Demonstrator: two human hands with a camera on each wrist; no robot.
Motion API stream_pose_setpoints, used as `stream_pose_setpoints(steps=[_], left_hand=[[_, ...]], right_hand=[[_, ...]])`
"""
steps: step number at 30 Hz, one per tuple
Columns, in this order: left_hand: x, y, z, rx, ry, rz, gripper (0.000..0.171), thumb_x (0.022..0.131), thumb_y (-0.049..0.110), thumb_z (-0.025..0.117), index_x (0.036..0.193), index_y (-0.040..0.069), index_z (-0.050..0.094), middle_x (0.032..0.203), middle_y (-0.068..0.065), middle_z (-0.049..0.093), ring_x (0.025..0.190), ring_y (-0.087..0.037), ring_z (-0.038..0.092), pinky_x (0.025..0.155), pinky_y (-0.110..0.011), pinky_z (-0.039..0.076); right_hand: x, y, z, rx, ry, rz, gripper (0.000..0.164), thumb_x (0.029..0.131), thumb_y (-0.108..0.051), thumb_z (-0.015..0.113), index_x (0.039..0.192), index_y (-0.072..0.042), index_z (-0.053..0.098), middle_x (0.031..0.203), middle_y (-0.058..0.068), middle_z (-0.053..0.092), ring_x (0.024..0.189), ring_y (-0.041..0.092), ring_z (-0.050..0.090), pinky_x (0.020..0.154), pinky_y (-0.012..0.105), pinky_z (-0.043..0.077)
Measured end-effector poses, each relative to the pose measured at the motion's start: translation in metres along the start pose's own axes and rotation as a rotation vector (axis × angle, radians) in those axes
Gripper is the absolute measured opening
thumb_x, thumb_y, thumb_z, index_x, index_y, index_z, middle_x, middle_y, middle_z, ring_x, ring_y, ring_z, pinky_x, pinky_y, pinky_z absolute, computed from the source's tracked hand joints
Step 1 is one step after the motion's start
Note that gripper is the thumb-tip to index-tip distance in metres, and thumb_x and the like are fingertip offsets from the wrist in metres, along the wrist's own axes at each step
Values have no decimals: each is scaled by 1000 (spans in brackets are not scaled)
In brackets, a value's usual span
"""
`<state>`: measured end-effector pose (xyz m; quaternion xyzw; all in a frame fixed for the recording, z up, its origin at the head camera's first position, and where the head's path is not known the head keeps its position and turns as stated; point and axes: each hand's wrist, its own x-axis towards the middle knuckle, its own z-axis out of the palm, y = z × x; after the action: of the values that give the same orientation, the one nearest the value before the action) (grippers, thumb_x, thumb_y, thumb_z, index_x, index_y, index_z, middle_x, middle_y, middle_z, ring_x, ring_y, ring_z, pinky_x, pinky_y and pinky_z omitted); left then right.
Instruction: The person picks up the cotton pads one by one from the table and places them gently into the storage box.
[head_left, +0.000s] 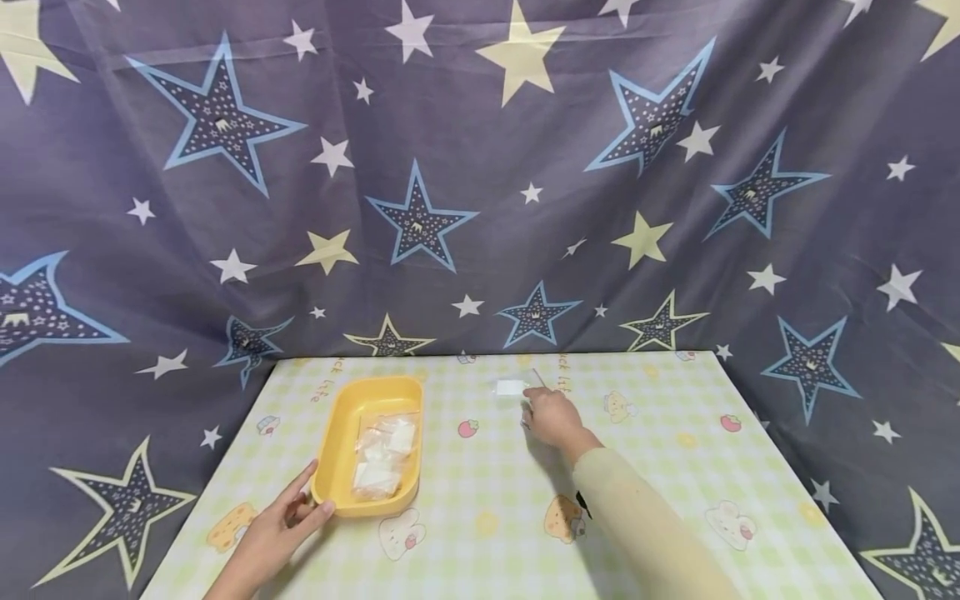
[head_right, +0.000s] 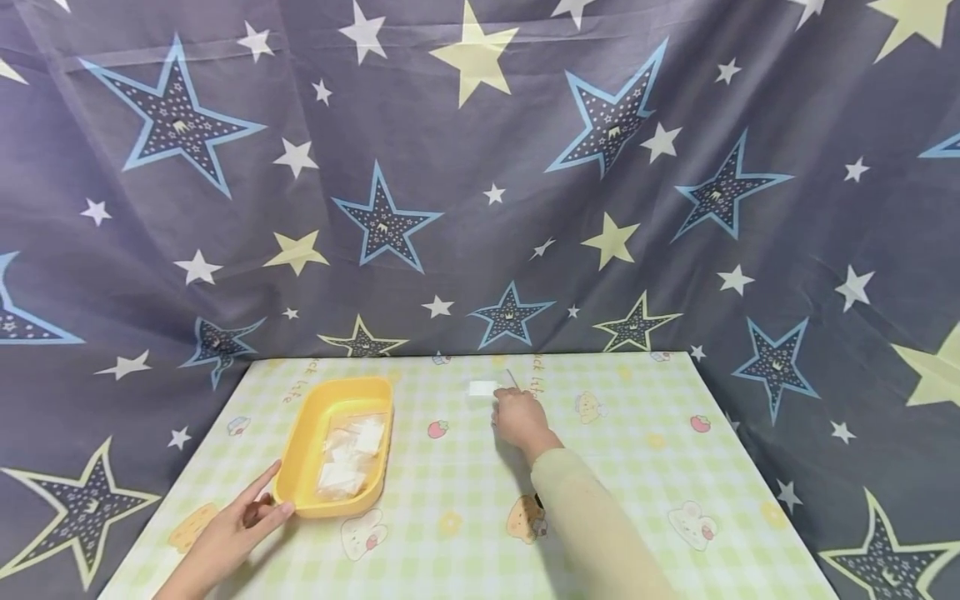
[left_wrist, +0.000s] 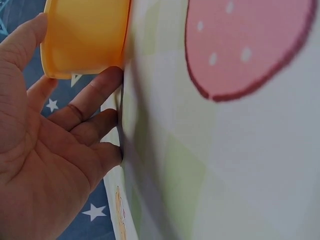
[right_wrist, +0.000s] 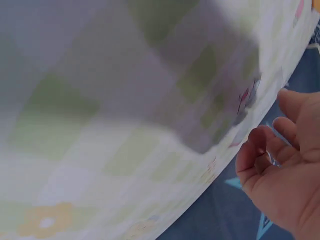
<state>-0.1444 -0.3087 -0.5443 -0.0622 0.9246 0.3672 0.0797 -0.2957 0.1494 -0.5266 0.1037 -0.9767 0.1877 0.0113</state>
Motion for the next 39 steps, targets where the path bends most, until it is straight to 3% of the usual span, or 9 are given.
stream_pose_setpoints(steps=[5, 11, 19, 25, 27, 30, 33, 36, 39], left_hand=[[7, 5, 4, -6, 4, 35, 90, 98, 66, 67, 171, 33, 26, 113, 1, 79, 119, -23, 67, 105, -58, 50], [9, 6, 6, 0, 5, 55, 88, 100, 63, 67, 171, 33, 26, 112, 2, 79, 120, -22, 67, 104, -57, 51], [2, -3, -8, -12, -13, -8, 94, 99, 71, 62, 173, 33, 19, 124, -5, 78, 129, -33, 66, 105, -61, 50], [0, -6, -6, -14, -24, -27, 96, 98, 73, 61, 173, 31, 19, 124, -6, 78, 123, -29, 68, 104, -61, 51], [0, -6, -5, -11, -22, -25, 95, 98, 72, 62, 173, 31, 19, 122, -5, 78, 121, -27, 69, 104, -61, 51], [0, -5, -2, -6, -21, -8, 94, 99, 70, 62, 173, 31, 20, 120, -4, 79, 121, -28, 69, 103, -62, 51], [1, -3, 0, 0, -12, 20, 92, 100, 67, 63, 173, 29, 23, 118, -3, 80, 122, -28, 69, 104, -61, 51], [0, -2, 1, 0, 6, 31, 91, 99, 66, 65, 172, 29, 26, 117, -1, 80, 120, -24, 69, 104, -56, 52], [-1, -2, 1, -7, 16, 34, 90, 99, 65, 66, 172, 29, 26, 116, 0, 80, 117, -20, 68, 102, -52, 52]], right_hand=[[-2, -7, 5, -159, -38, -55, 52, 107, -26, 65, 154, -7, 54, 155, 14, 60, 140, 45, 55, 114, 57, 48], [-3, -5, 9, -117, -96, -7, 59, 109, -33, 61, 162, -9, 46, 160, 12, 56, 143, 46, 51, 117, 59, 43], [3, -7, 7, -128, 76, -134, 47, 106, -29, 64, 148, -7, 62, 133, 15, 75, 124, 43, 68, 108, 54, 52], [-5, 3, 3, -182, 87, -124, 46, 103, -31, 72, 144, -11, 66, 119, 13, 80, 117, 43, 72, 106, 54, 53], [-10, 8, 2, -203, 80, -131, 40, 101, -33, 75, 134, -12, 70, 108, 11, 81, 107, 40, 74, 101, 52, 55], [-18, 17, 0, -233, 69, -133, 23, 98, -37, 79, 104, -16, 73, 90, 4, 78, 86, 31, 68, 87, 48, 55], [-24, 26, 0, -247, 59, -118, 28, 94, -38, 81, 81, -19, 65, 81, 0, 73, 77, 25, 57, 77, 45, 52], [-25, 29, 3, -242, 68, -118, 25, 93, -34, 83, 78, -21, 67, 81, 0, 74, 75, 23, 55, 75, 44, 52], [-24, 29, 5, -238, 80, -119, 11, 92, -30, 84, 86, -22, 78, 88, 1, 76, 80, 24, 60, 78, 45, 54]])
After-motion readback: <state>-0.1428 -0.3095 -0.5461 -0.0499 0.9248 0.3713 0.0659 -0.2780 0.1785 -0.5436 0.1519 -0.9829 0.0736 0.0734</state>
